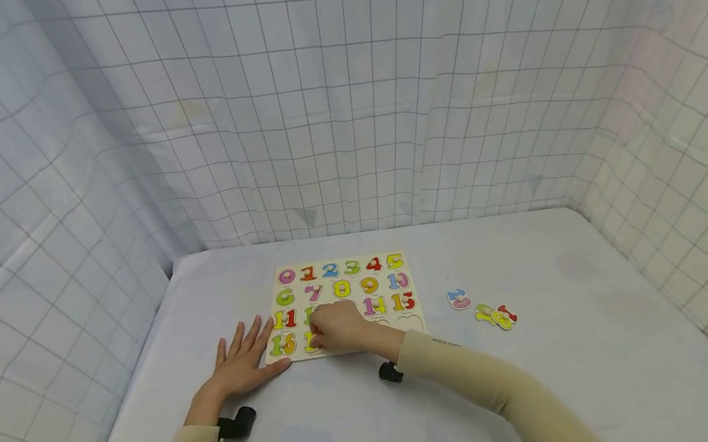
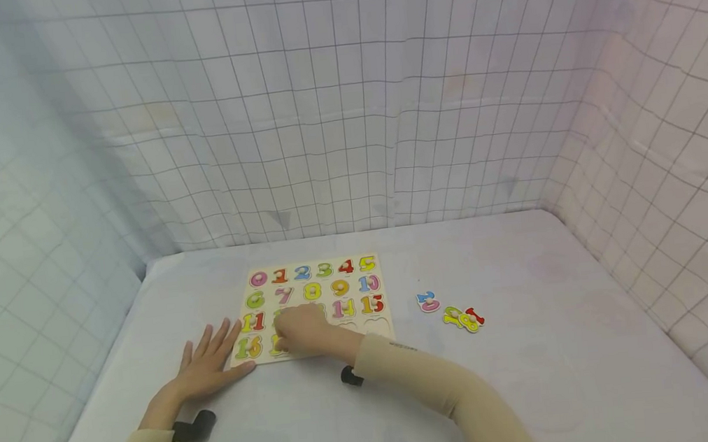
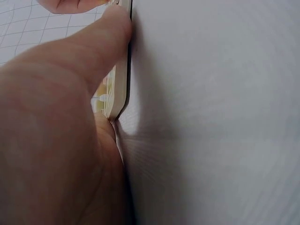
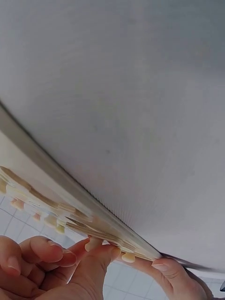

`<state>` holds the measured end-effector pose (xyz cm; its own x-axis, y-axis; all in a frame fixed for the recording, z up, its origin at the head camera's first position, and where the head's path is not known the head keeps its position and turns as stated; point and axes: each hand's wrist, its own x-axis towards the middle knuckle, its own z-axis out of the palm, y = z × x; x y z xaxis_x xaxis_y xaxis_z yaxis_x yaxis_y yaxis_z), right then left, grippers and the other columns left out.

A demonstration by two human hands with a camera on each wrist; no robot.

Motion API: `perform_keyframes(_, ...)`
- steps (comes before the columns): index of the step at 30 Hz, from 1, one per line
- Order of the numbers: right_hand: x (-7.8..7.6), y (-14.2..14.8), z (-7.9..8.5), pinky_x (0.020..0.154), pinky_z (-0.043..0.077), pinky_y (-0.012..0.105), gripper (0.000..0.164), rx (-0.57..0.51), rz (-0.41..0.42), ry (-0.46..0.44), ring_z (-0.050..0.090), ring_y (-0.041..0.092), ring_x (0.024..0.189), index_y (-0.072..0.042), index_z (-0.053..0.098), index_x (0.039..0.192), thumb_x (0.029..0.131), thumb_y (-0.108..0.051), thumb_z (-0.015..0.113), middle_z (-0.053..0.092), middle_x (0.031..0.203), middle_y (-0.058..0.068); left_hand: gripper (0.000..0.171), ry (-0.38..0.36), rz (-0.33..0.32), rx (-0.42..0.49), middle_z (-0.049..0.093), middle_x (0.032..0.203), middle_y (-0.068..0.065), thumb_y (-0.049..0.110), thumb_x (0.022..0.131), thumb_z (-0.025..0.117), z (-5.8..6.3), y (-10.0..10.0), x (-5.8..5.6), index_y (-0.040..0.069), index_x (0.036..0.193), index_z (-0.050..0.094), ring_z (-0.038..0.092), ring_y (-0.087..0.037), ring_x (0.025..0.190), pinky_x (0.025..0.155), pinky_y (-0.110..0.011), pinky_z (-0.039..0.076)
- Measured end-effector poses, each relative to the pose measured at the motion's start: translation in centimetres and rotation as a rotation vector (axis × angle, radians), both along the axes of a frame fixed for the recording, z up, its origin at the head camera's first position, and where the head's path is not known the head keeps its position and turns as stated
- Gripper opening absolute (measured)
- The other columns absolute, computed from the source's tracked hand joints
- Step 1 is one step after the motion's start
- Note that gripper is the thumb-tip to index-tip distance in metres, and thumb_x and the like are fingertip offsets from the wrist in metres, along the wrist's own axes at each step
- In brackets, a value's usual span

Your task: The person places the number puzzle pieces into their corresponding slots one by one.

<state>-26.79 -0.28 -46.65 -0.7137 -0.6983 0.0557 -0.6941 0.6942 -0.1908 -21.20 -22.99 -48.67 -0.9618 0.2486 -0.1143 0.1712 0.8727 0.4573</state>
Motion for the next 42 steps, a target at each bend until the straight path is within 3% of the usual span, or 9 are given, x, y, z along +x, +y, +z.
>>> perform_keyframes(8, 0.0, 0.3, -0.1, 0.055, 0.035, 0.021, 0.021, 0.01, -0.011, 0.007, 0.045, 0.004, 0.06, -0.019, 0.065, 0.082, 0.086, -0.039, 0.07, 0.05, 0.07, -0.013, 0.095, 0.002, 0.002, -0.045, 0.007, 0.156, -0.019, 0.066, 0.084, 0.054, -0.2, 0.2, -0.2, 0.011, 0.152, 0.019, -0.006, -0.043, 0.14, 0.102, -0.063, -0.015)
perform_keyframes(15, -0.1, 0.5, -0.4, 0.057, 0.036, 0.021, 0.02, 0.007, -0.008, 0.011, 0.045, 0.005, 0.061, -0.019, 0.065, 0.083, 0.086, -0.038, 0.07, 0.051, 0.072, -0.012, 0.093, 0.018, -0.008, 0.001, 0.009, 0.156, -0.02, 0.063, 0.084, 0.057, -0.7, 0.2, -0.3, 0.011, 0.152, 0.02, -0.007, -0.044, 0.139, 0.101, -0.063, -0.017)
perform_keyframes(22, -0.3, 0.4, -0.9, 0.055, 0.035, 0.022, 0.02, 0.002, -0.005, 0.025, 0.045, 0.004, 0.061, -0.02, 0.065, 0.083, 0.087, -0.039, 0.068, 0.05, 0.072, -0.013, 0.095, 0.017, 0.001, -0.008, 0.008, 0.157, -0.018, 0.066, 0.083, 0.055, -0.9, 0.1, -0.3, 0.012, 0.153, 0.019, -0.008, -0.042, 0.14, 0.101, -0.061, -0.019)
perform_keyframes(29, 0.2, 2.3, 0.1, 0.053, 0.036, 0.02, 0.024, -0.074, -0.016, 0.021, 0.047, 0.003, 0.062, -0.019, 0.069, 0.097, 0.088, -0.041, 0.067, 0.058, 0.081, -0.012, 0.094, 0.024, -0.005, -0.013, 0.007, 0.157, -0.017, 0.066, 0.084, 0.054, -1.0, 0.0, -0.4, 0.014, 0.153, 0.018, -0.008, -0.041, 0.14, 0.101, -0.061, -0.019)
perform_keyframes(35, -0.7, 7.8, 0.4, 0.049, 0.037, 0.02, 0.022, -0.149, -0.127, 0.068, 0.047, 0.003, 0.06, -0.018, 0.069, 0.093, 0.086, -0.039, 0.07, 0.057, 0.078, -0.01, 0.095, 0.021, -0.005, -0.013, 0.005, 0.157, -0.016, 0.067, 0.083, 0.053, -1.3, -0.2, -0.6, 0.014, 0.153, 0.017, -0.009, -0.041, 0.14, 0.101, -0.06, -0.02)
perform_keyframes(42, -0.6, 15.5, 1.4, 0.046, 0.035, 0.026, 0.024, -0.185, -0.42, 0.066, 0.044, 0.011, 0.053, -0.017, 0.063, 0.074, 0.086, -0.037, 0.07, 0.048, 0.063, -0.007, 0.095, 0.043, -0.01, -0.044, 0.004, 0.158, -0.014, 0.07, 0.083, 0.05, -2.5, -0.7, -0.9, 0.019, 0.154, 0.012, -0.011, -0.038, 0.141, 0.101, -0.058, -0.022)
